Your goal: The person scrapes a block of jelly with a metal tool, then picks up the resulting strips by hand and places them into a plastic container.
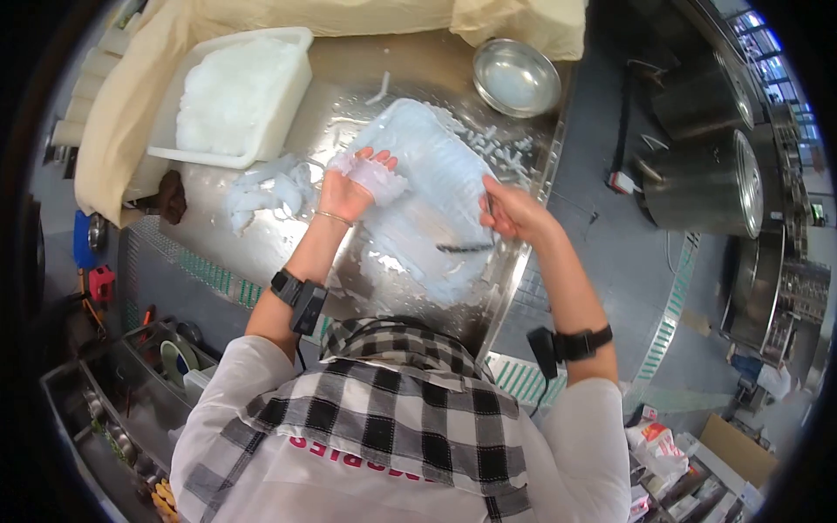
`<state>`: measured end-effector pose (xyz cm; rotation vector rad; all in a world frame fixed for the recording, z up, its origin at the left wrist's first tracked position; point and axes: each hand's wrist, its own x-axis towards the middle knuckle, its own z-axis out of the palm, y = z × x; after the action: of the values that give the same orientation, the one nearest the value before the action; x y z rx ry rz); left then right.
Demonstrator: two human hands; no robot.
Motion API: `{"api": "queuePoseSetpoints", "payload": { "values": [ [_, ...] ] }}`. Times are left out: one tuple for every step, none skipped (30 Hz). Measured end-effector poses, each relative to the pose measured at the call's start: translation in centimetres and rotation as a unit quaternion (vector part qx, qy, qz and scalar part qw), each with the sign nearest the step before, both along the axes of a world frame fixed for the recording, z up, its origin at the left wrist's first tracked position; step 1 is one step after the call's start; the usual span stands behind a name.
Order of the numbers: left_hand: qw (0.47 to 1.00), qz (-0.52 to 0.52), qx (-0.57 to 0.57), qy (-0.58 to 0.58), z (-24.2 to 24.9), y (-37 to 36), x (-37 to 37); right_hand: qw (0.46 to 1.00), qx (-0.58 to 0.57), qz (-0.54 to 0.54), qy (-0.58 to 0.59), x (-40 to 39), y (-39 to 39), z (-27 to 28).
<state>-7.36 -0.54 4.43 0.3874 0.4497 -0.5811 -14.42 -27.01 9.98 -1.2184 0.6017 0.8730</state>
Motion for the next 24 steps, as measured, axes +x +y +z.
{"api": "queuePoseSetpoints", "payload": {
  "values": [
    [1.000, 0.003, -0.010, -0.009, 1.2, 0.7, 0.2, 1.000, -0.016, -0.016, 0.011, -0.7, 0.2, 0.1],
    [1.000, 0.012, -0.002, -0.021, 2.8, 1.7, 0.5, 0.999, -0.029, -0.030, 0.021, -1.3, 0.4, 0.1],
    [0.998, 0.009, -0.021, -0.056, 4.7, 2.8, 1.0, 1.000, -0.018, -0.022, 0.006, -1.9, 0.3, -0.3],
    [0.995, 0.004, -0.040, -0.090, 6.1, 3.7, 1.6, 1.000, -0.008, -0.015, -0.007, -2.4, 0.1, -0.7],
    [0.988, -0.004, -0.048, -0.146, 7.0, 5.3, 2.8, 1.000, -0.008, -0.009, -0.011, -2.8, 0.0, -0.7],
    [0.987, 0.000, -0.041, -0.154, 8.3, 7.0, 4.0, 1.000, -0.010, -0.005, -0.014, -3.2, 0.1, -0.5],
    [0.979, -0.028, -0.011, -0.200, 10.0, 8.7, 5.2, 1.000, -0.006, -0.002, -0.020, -3.5, 0.3, -0.4],
    [0.968, -0.057, 0.018, -0.244, 11.6, 10.3, 6.6, 1.000, -0.017, -0.003, -0.021, -3.7, 0.5, -0.2],
    [0.954, -0.109, 0.071, -0.271, 13.1, 12.2, 8.1, 0.999, -0.030, -0.005, -0.023, -3.8, 0.5, -0.1],
    [0.934, -0.161, 0.122, -0.296, 14.4, 13.6, 9.8, 0.999, -0.028, -0.006, -0.027, -3.9, 0.5, -0.2],
    [0.932, -0.162, 0.124, -0.299, 15.3, 14.3, 11.4, 0.999, -0.025, 0.000, -0.027, -4.0, 0.5, -0.4],
    [0.885, -0.219, 0.288, -0.294, 15.9, 14.7, 13.1, 0.999, -0.023, 0.005, -0.025, -4.1, 0.5, -0.5],
    [0.809, -0.269, 0.442, -0.279, 16.3, 14.9, 14.8, 0.999, -0.025, 0.008, -0.026, -4.0, 0.6, -0.6],
    [0.661, -0.307, 0.606, -0.317, 16.4, 14.9, 16.5, 0.999, -0.025, 0.007, -0.027, -4.0, 0.8, -0.8],
    [0.481, -0.330, 0.739, -0.338, 16.0, 15.0, 18.3, 0.999, -0.037, 0.009, -0.027, -4.0, 0.8, -1.3],
    [0.302, -0.328, 0.794, -0.413, 14.4, 16.3, 21.5, 0.998, -0.050, 0.012, -0.028, -3.9, 0.8, -1.5],
    [0.112, -0.311, 0.817, -0.472, 12.8, 17.6, 24.0, 0.998, -0.052, 0.012, -0.027, -3.8, 1.0, -1.3],
    [0.115, -0.311, 0.816, -0.473, 13.1, 17.4, 24.5, 0.996, -0.087, 0.020, -0.026, -3.5, 1.4, -1.0],
    [0.106, -0.300, 0.842, -0.435, 14.3, 16.8, 24.8, 0.992, -0.122, 0.027, -0.025, -3.3, 1.7, -0.6],
    [0.096, -0.291, 0.865, -0.398, 15.2, 16.0, 24.9, 0.992, -0.126, 0.023, -0.021, -3.0, 1.7, -0.3],
    [0.100, -0.294, 0.860, -0.404, 16.1, 15.0, 24.2, 0.989, -0.134, 0.035, -0.059, -2.8, 1.7, 0.0],
    [0.178, -0.201, 0.864, -0.427, 16.6, 13.8, 23.0, 0.984, -0.144, 0.044, -0.094, -2.7, 1.5, 0.3],
    [0.256, -0.107, 0.853, -0.443, 16.3, 12.2, 21.3, 0.984, -0.151, 0.036, -0.083, -2.7, 1.5, 0.8],
    [0.299, -0.087, 0.819, -0.481, 15.3, 10.7, 19.4, 0.976, -0.167, 0.063, -0.127, -2.3, 1.6, 1.4]
  ]
}}
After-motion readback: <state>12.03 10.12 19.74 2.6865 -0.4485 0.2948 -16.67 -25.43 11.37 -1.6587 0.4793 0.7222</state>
